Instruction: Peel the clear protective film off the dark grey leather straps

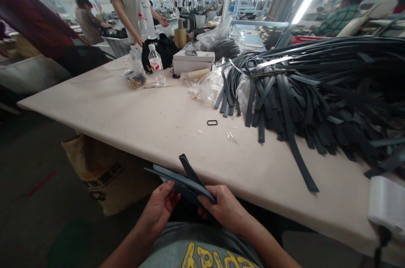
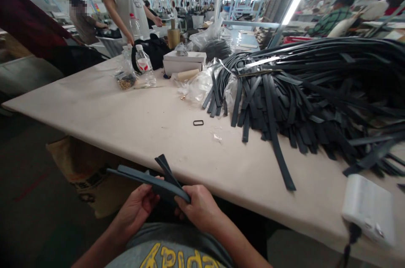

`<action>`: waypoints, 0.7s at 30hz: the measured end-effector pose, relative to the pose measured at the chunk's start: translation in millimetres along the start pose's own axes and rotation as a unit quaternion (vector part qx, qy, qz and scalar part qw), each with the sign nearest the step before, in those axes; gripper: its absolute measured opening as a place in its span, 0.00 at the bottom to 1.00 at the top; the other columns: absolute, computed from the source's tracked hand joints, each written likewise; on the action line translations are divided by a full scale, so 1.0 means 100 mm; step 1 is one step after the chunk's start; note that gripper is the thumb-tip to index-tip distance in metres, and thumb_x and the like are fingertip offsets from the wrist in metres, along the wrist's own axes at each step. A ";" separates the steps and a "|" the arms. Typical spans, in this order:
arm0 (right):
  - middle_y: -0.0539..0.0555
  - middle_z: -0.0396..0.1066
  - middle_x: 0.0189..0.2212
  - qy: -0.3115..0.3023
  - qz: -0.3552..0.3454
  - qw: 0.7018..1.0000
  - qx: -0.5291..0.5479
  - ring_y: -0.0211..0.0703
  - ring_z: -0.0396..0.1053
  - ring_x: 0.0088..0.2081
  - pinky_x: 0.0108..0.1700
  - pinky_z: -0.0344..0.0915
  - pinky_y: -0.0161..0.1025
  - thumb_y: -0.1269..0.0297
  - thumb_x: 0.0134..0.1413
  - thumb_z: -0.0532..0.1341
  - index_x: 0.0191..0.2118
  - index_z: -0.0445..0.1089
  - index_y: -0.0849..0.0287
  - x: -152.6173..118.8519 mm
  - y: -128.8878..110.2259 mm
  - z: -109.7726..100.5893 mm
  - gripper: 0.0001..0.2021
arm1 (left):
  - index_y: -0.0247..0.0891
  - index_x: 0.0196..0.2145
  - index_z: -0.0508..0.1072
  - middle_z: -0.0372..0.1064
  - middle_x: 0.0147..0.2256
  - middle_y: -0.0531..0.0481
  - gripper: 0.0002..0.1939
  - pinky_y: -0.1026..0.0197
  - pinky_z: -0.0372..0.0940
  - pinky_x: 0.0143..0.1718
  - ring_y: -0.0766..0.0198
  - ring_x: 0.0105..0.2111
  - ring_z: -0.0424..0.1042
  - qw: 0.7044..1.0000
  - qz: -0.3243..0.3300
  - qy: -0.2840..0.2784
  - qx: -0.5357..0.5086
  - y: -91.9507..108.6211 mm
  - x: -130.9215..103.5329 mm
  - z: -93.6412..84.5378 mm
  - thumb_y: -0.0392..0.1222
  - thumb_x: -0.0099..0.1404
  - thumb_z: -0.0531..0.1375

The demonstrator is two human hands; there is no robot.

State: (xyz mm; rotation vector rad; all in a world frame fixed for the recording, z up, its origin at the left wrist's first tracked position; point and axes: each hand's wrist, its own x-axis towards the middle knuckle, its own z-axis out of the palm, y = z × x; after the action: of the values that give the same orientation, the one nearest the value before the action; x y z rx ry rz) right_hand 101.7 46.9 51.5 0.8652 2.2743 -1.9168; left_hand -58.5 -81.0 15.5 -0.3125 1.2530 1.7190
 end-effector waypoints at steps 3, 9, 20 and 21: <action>0.57 0.78 0.26 0.006 0.014 1.000 0.003 0.42 0.73 0.26 0.28 0.63 0.33 0.56 0.60 0.55 0.32 0.72 0.62 -0.09 0.09 -0.02 0.16 | 0.31 0.34 0.76 0.77 0.32 0.48 0.08 0.67 0.73 0.27 0.67 0.27 0.75 1.000 0.006 0.013 -0.011 0.01 0.00 -0.03 0.28 0.67 0.57; 0.55 0.77 0.23 0.030 -0.023 0.999 -0.015 0.41 0.71 0.25 0.29 0.62 0.34 0.56 0.62 0.54 0.29 0.71 0.61 -0.11 0.09 0.06 0.17 | 0.31 0.32 0.75 0.78 0.31 0.47 0.08 0.66 0.73 0.27 0.66 0.28 0.76 1.000 -0.004 0.017 -0.003 -0.02 -0.04 -0.02 0.26 0.66 0.57; 0.44 0.61 0.19 0.139 -0.061 0.965 0.212 0.32 0.55 0.17 0.20 0.56 0.31 0.52 0.48 0.65 0.35 0.69 0.61 0.12 0.28 0.14 0.16 | 0.31 0.43 0.74 0.78 0.42 0.41 0.08 0.62 0.74 0.28 0.62 0.31 0.78 0.993 -0.100 -0.025 -0.054 0.07 -0.24 0.04 0.33 0.70 0.56; 0.44 0.62 0.20 0.143 -0.075 0.967 0.199 0.32 0.56 0.18 0.20 0.57 0.31 0.56 0.47 0.66 0.34 0.70 0.60 0.11 0.27 0.16 0.14 | 0.31 0.43 0.74 0.78 0.42 0.41 0.08 0.61 0.75 0.29 0.62 0.32 0.78 0.992 -0.109 -0.034 -0.059 0.06 -0.24 0.01 0.33 0.70 0.56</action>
State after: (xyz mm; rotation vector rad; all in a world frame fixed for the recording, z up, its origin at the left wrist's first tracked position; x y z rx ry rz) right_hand 99.6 38.8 19.1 1.1017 2.1842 -2.5247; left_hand -51.0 -92.8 35.9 -0.4401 1.0308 1.6051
